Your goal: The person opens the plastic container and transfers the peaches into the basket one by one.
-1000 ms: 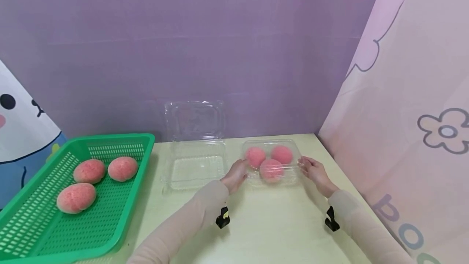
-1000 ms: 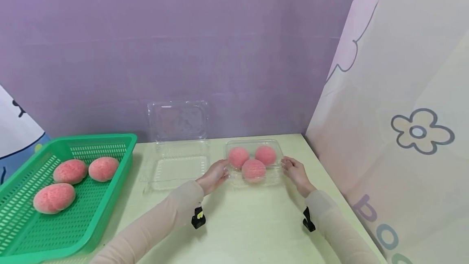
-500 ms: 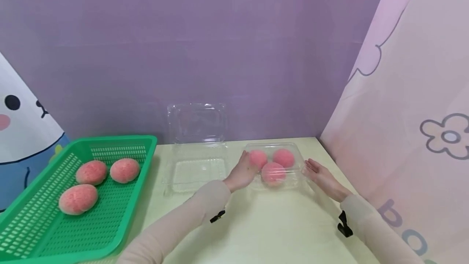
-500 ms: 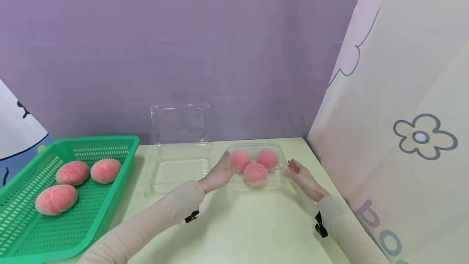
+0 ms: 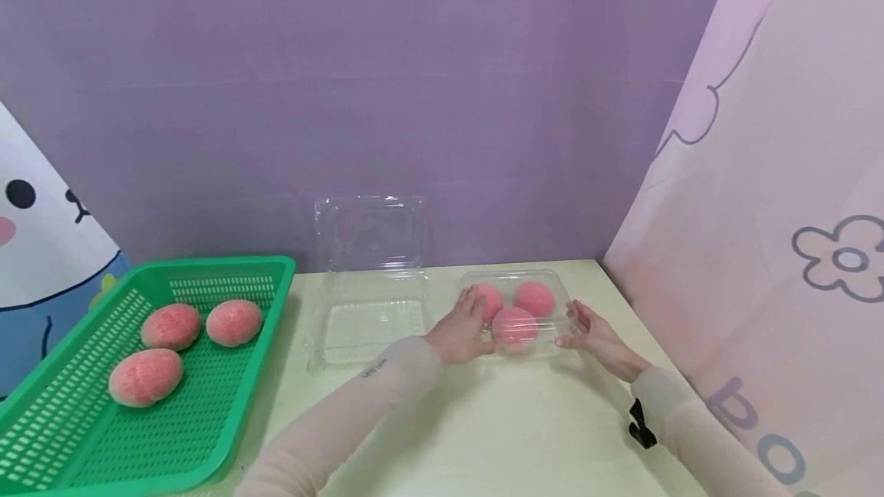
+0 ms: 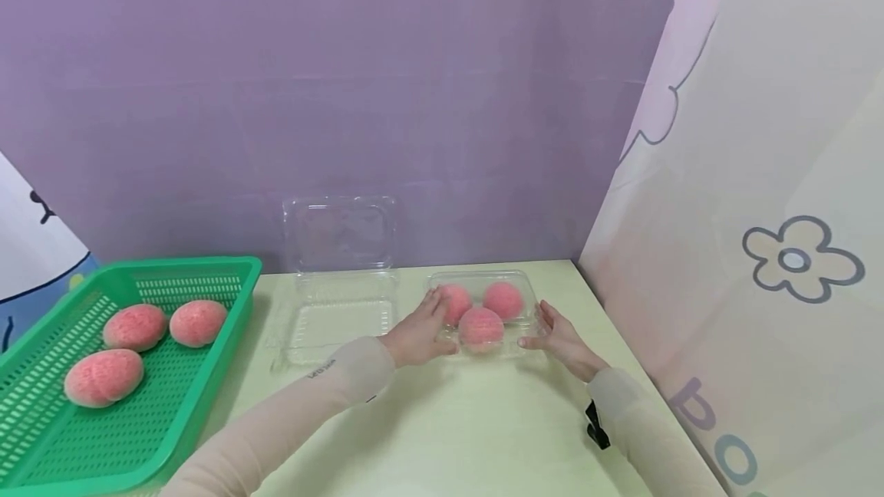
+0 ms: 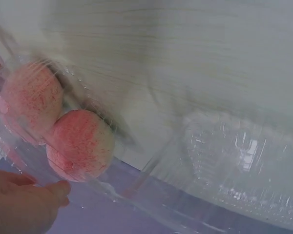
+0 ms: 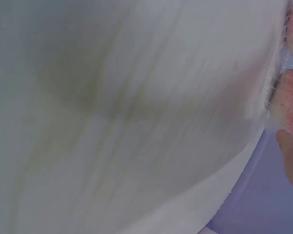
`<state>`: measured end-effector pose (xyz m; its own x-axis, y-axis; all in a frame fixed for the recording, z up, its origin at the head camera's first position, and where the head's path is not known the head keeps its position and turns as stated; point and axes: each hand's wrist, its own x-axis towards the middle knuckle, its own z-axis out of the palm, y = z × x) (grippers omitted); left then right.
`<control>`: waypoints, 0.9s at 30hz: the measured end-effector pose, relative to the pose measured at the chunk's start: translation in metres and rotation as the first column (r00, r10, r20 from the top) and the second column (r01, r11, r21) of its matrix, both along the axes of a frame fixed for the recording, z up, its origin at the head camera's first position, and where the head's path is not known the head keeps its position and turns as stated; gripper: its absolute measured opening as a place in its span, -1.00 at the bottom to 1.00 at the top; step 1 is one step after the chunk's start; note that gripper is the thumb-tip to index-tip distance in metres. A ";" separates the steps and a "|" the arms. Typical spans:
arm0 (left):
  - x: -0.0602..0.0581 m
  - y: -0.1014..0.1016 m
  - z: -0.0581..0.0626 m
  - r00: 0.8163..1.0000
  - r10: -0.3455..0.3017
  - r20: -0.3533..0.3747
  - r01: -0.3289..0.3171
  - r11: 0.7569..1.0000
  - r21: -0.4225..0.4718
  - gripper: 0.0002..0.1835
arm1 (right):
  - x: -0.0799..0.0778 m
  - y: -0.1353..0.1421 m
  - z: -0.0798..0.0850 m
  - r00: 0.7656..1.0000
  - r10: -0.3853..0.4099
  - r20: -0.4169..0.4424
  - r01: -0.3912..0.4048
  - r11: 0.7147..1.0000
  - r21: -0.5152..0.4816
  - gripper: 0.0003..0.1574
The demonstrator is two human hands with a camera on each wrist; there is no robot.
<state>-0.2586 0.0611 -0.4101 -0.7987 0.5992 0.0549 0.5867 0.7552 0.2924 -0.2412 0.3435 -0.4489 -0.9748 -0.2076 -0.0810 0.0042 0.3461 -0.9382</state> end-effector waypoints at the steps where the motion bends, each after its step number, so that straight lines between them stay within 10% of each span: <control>1: 0.000 0.001 0.000 1.000 -0.001 -0.012 0.001 1.000 -0.016 -0.08 | 0.000 -0.001 0.000 1.000 -0.004 -0.006 0.004 1.000 0.000 0.23; 8: 0.003 0.002 -0.004 0.984 -0.024 -0.178 -0.011 0.981 -0.194 -0.19 | 0.001 -0.004 -0.004 0.999 -0.010 -0.052 0.009 1.000 -0.014 0.26; 15: 0.006 0.008 -0.005 0.907 -0.146 -0.395 -0.068 0.875 -0.479 -0.31 | 0.003 -0.006 -0.003 0.999 -0.015 -0.036 0.014 1.000 -0.026 0.22; 22: 0.012 0.016 -0.002 0.907 -0.125 -0.403 -0.111 0.850 -0.515 -0.49 | 0.004 -0.007 0.000 0.999 -0.026 -0.024 0.025 0.999 -0.028 0.21; 27: 0.017 0.020 -0.003 0.871 -0.139 -0.470 -0.165 0.820 -0.548 -0.50 | 0.003 -0.008 0.000 1.000 -0.014 -0.016 0.013 0.999 -0.032 0.21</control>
